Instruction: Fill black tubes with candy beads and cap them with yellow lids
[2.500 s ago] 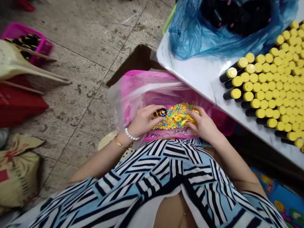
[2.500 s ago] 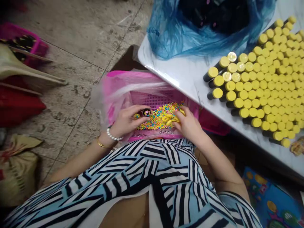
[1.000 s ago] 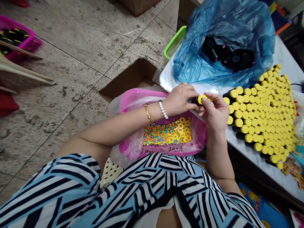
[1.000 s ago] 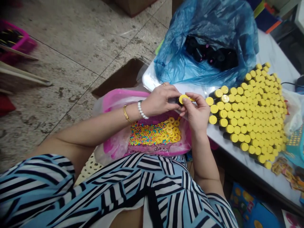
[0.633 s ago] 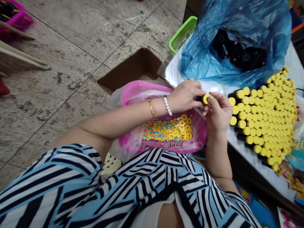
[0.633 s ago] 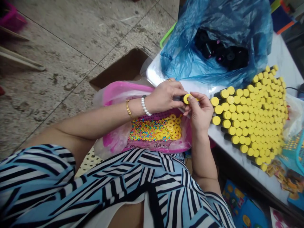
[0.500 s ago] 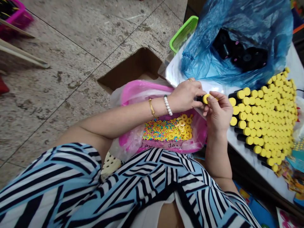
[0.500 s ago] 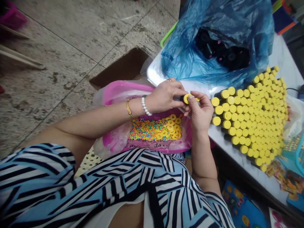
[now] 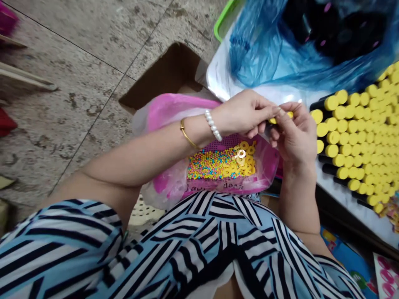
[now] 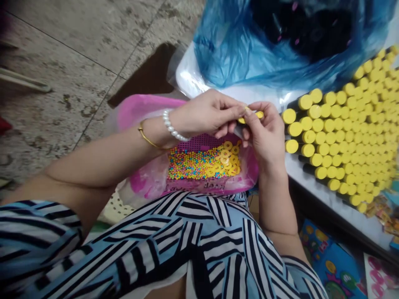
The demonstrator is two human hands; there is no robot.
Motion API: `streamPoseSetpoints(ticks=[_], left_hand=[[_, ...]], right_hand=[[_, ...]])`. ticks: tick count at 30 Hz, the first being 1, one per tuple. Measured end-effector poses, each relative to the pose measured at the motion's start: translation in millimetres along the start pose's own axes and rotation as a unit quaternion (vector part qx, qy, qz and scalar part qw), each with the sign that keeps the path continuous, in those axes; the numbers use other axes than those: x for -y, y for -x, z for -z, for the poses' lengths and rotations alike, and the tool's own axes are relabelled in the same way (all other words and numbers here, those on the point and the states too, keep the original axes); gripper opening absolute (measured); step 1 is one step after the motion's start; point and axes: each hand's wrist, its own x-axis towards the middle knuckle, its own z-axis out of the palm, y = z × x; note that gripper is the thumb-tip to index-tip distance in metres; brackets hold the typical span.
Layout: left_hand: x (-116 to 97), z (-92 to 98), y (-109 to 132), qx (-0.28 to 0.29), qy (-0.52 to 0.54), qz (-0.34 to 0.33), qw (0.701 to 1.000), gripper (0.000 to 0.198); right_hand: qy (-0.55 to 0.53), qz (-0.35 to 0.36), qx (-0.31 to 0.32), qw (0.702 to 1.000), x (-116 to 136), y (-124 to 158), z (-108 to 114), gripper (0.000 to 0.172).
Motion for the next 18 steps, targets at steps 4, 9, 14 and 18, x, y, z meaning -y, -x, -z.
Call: streamPoseSetpoints(ticks=[4, 9, 14, 18], left_hand=[[5.6, -9.8, 3.8, 0.017, 0.115, 0.063, 0.991, 0.046], [14.9, -19.4, 11.9, 0.024, 0.154, 0.073, 0.985, 0.035], [11.2, -18.7, 16.6, 0.000, 0.095, 0.041, 0.995, 0.024], [1.7, -17.3, 16.5, 0.034, 0.229, 0.119, 0.966, 0.028]], right_hand=[[0.000, 0.022, -0.017, 1.000, -6.9, -0.5, -1.0, 0.035], [-0.032, 0.000, -0.027, 0.999, -18.7, 0.6, 0.5, 0.038], [-0.058, 0.020, -0.036, 0.997, -19.6, -2.2, 1.0, 0.042], [-0.063, 0.020, -0.006, 0.998, -19.6, -1.6, 3.1, 0.038]])
